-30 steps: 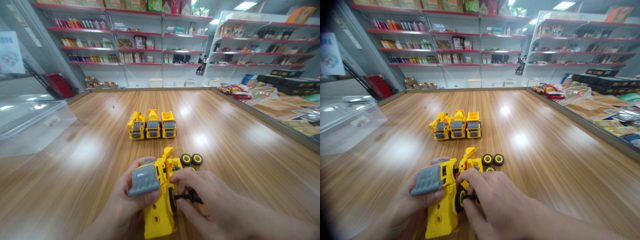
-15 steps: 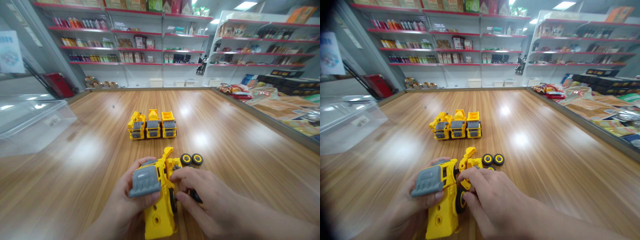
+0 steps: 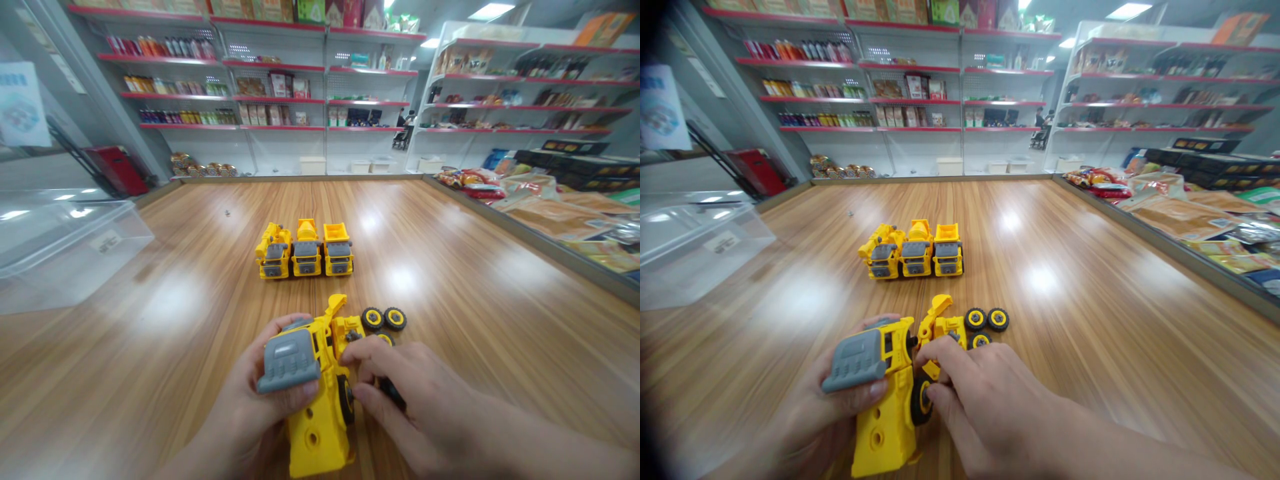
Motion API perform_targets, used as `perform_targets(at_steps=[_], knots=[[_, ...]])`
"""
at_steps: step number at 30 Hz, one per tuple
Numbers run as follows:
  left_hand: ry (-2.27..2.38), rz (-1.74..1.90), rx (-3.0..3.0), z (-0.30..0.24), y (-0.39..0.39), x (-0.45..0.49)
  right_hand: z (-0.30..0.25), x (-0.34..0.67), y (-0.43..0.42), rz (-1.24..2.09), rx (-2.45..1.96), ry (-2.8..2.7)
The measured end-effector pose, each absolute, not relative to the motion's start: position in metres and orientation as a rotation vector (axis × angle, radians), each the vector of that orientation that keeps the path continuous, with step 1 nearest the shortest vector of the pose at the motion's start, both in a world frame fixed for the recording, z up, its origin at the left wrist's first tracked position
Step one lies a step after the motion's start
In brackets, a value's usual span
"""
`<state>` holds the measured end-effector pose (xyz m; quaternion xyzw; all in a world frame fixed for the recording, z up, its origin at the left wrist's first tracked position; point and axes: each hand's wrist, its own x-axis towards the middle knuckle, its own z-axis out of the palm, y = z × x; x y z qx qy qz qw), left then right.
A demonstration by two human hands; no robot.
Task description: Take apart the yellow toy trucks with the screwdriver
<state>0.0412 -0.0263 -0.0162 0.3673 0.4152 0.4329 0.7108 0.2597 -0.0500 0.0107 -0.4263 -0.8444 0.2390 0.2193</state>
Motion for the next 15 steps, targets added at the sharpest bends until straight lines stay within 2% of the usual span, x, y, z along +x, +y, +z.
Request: perform_targets(at_steps=[15], knots=[[0.938,0.989,0.81,-0.0146,-0.0273,0.0427,0.009,0.2584,-0.0481,0.638,-1.148,-2.34]])
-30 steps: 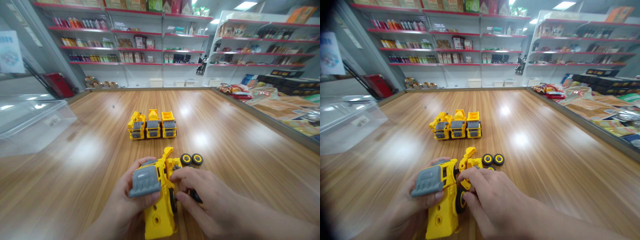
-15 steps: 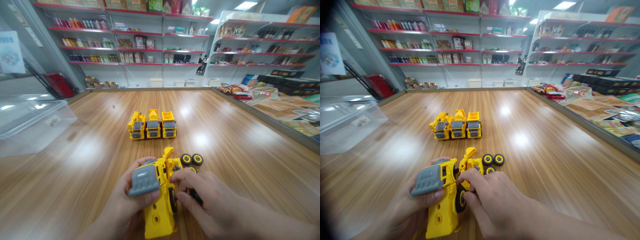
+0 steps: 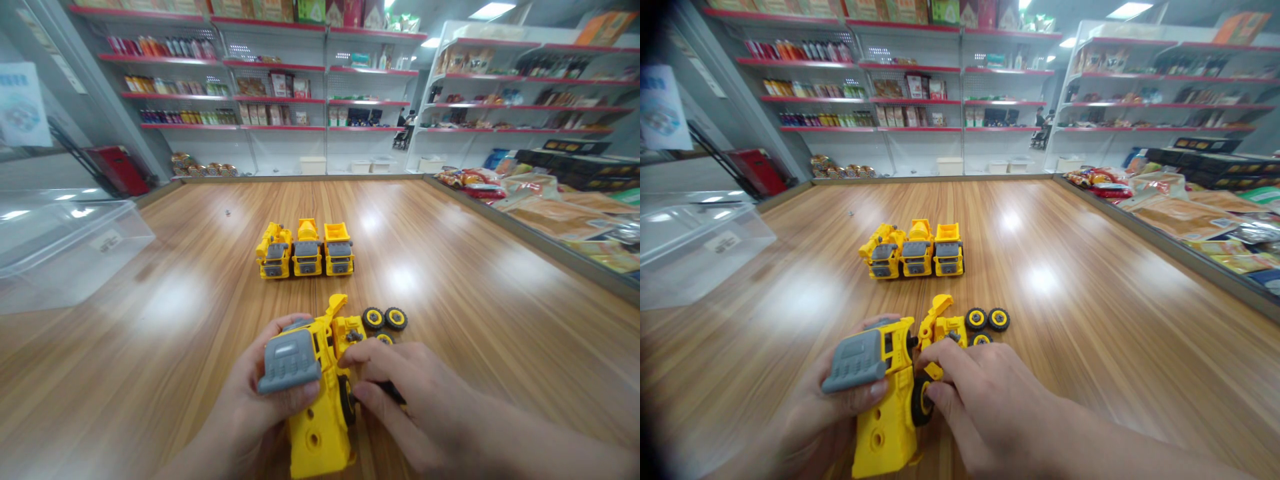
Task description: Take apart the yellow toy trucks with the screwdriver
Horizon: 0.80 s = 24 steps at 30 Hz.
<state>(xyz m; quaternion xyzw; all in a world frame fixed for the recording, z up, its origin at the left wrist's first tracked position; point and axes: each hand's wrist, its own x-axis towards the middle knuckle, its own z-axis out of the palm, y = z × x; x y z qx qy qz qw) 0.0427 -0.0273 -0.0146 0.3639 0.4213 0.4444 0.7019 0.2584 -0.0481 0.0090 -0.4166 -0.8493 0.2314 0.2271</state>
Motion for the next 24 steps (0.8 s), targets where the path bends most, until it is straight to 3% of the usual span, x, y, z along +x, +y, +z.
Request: perform_targets(at_steps=[24], knots=[[0.93,0.976,0.792,-0.0121,-0.0296,0.0444,0.0097,0.2573,-0.0466,0.738,-1.165,-2.431]])
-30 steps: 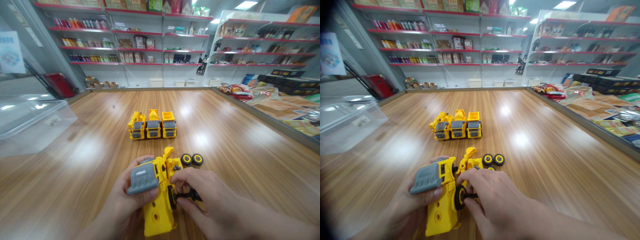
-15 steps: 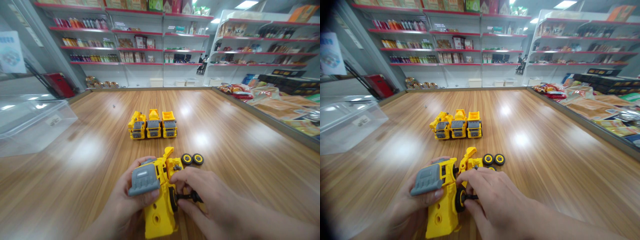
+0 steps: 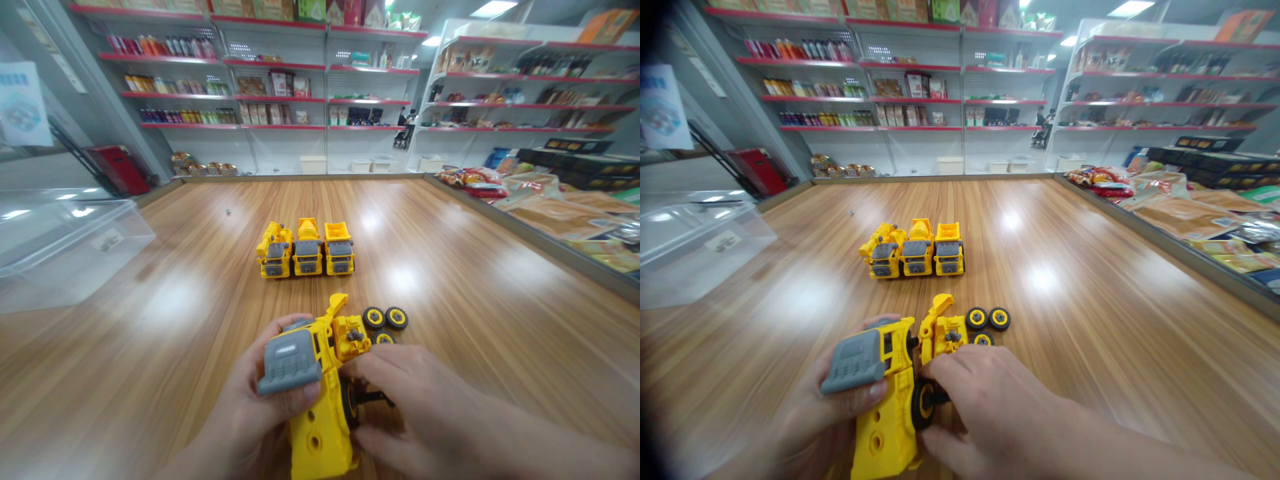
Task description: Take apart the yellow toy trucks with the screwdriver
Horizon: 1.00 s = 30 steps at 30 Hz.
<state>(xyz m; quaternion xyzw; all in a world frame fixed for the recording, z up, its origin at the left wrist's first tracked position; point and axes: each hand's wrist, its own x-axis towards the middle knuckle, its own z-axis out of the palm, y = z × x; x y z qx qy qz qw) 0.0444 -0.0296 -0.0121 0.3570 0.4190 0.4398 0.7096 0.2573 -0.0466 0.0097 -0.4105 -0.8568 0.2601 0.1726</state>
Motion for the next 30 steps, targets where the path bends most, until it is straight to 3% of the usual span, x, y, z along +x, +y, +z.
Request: perform_targets(at_steps=[10,19,30], knots=[[0.956,0.93,0.816,-0.012,-0.029,0.043,0.013,0.261,-0.041,0.542,-1.191,-2.522],[1.001,0.96,0.787,-0.007,-0.03,0.044,0.032,0.302,-0.022,0.053,-1.714,-2.691],[0.98,0.963,0.757,-0.002,-0.031,0.045,0.03,0.31,-0.024,0.049,-1.819,-2.714]])
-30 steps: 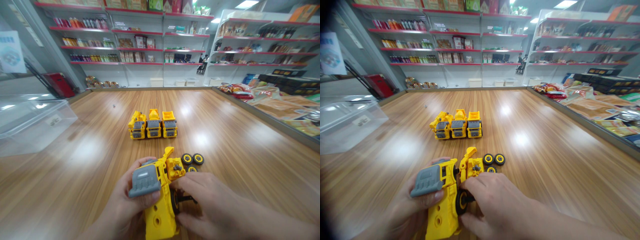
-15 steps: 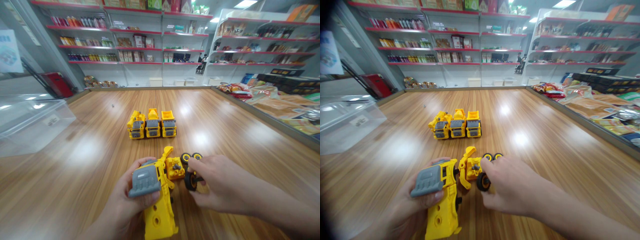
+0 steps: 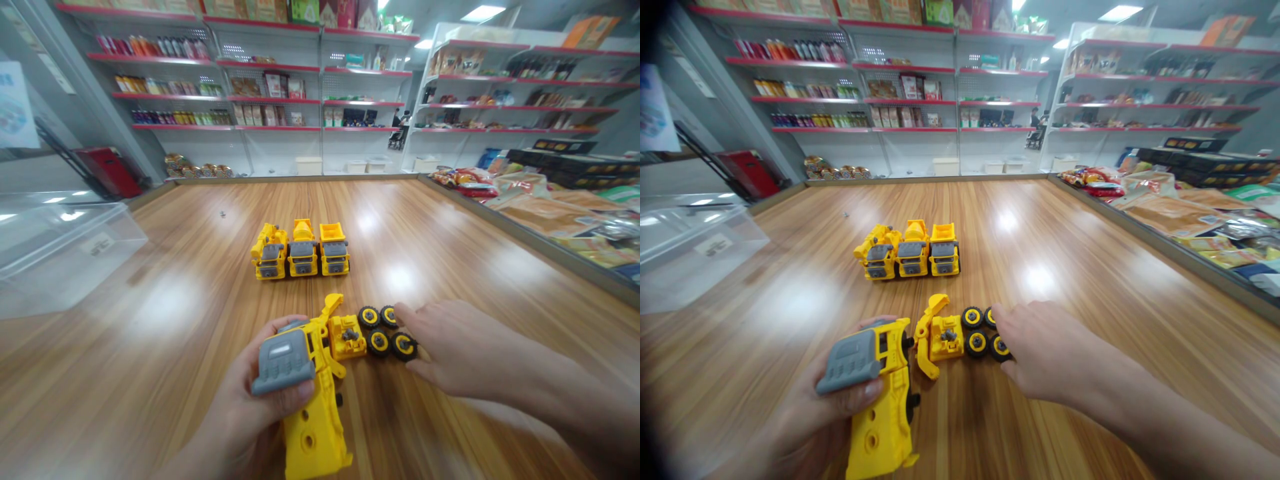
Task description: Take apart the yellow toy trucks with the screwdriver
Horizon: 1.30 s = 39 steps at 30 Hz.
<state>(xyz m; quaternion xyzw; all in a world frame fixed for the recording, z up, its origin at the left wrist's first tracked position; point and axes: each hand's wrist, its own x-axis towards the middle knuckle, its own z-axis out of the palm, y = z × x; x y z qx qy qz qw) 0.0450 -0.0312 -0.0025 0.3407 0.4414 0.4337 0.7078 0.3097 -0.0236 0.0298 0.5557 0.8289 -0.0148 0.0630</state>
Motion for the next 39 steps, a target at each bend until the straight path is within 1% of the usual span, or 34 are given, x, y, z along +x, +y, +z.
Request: perform_targets(at_steps=[10,15,17,20,23,26,30,33,39], knots=[[0.973,0.958,0.745,-0.002,-0.031,0.045,0.028,0.312,-0.018,-0.081,1.671,2.486],[0.954,0.92,0.666,-0.001,-0.032,0.043,0.025,0.307,-0.013,-0.129,1.673,2.62],[0.918,0.905,0.625,-0.004,-0.032,0.042,0.025,0.3,-0.015,-0.203,1.727,2.721],[0.827,0.877,0.586,-0.009,-0.03,0.04,0.021,0.285,-0.023,-0.465,1.8,2.964],[0.723,0.843,0.635,-0.011,-0.027,0.039,0.014,0.273,-0.033,-0.727,1.746,3.218],[0.614,0.799,0.69,-0.012,-0.025,0.041,0.008,0.268,-0.039,-0.864,1.697,3.296],[0.547,0.781,0.748,-0.017,-0.024,0.043,0.007,0.268,-0.038,-0.888,1.674,3.285],[0.591,0.773,0.768,-0.021,-0.024,0.041,0.006,0.269,-0.035,-0.88,1.711,3.23],[0.672,0.701,0.921,-0.025,-0.024,0.039,0.003,0.268,-0.033,-0.98,1.714,3.212]])
